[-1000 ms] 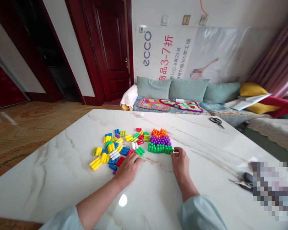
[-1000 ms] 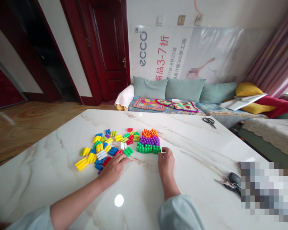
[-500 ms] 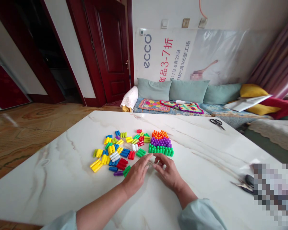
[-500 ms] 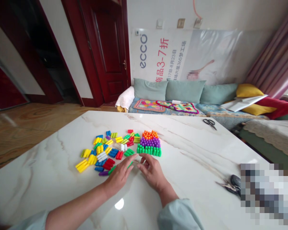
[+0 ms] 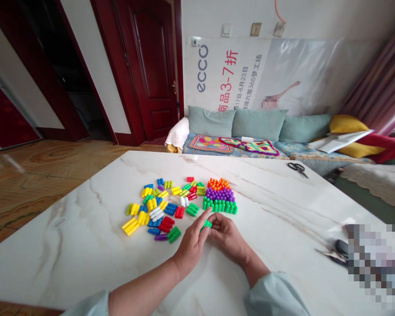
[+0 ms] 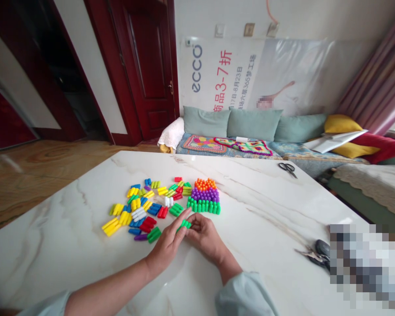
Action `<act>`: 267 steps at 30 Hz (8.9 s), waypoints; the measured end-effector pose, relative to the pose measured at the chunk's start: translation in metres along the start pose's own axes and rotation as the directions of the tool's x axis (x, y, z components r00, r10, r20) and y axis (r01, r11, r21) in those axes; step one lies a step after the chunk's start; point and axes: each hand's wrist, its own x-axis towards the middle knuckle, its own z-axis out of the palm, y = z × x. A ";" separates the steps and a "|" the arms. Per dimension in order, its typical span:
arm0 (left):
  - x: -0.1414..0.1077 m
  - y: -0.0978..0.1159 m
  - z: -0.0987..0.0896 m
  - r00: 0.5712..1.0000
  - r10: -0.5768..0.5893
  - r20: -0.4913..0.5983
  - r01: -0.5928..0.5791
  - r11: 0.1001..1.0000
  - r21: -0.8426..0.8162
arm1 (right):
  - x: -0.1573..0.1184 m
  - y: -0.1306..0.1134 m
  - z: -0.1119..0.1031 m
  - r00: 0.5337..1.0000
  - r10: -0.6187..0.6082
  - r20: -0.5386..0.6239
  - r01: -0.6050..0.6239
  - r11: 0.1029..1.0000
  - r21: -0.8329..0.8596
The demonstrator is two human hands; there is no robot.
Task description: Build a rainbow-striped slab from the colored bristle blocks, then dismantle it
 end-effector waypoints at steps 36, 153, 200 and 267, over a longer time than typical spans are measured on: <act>-0.021 -0.030 0.003 0.944 0.160 0.288 -0.323 0.623 0.712 | 0.009 0.018 -0.020 0.912 -0.326 -0.249 0.031 0.659 -0.751; -0.033 -0.013 -0.037 0.994 0.047 0.098 -0.089 0.868 0.489 | -0.005 -0.009 0.007 0.946 -0.262 0.192 0.325 0.750 -0.575; 0.052 -0.022 -0.092 0.989 0.131 0.063 -0.133 0.636 0.761 | -0.004 0.006 0.009 0.993 -0.113 0.017 0.081 0.584 -0.808; 0.079 -0.013 -0.051 0.997 -0.067 -0.033 0.074 0.896 0.437 | -0.004 0.002 0.009 0.989 -0.012 -0.146 -0.061 0.869 -0.492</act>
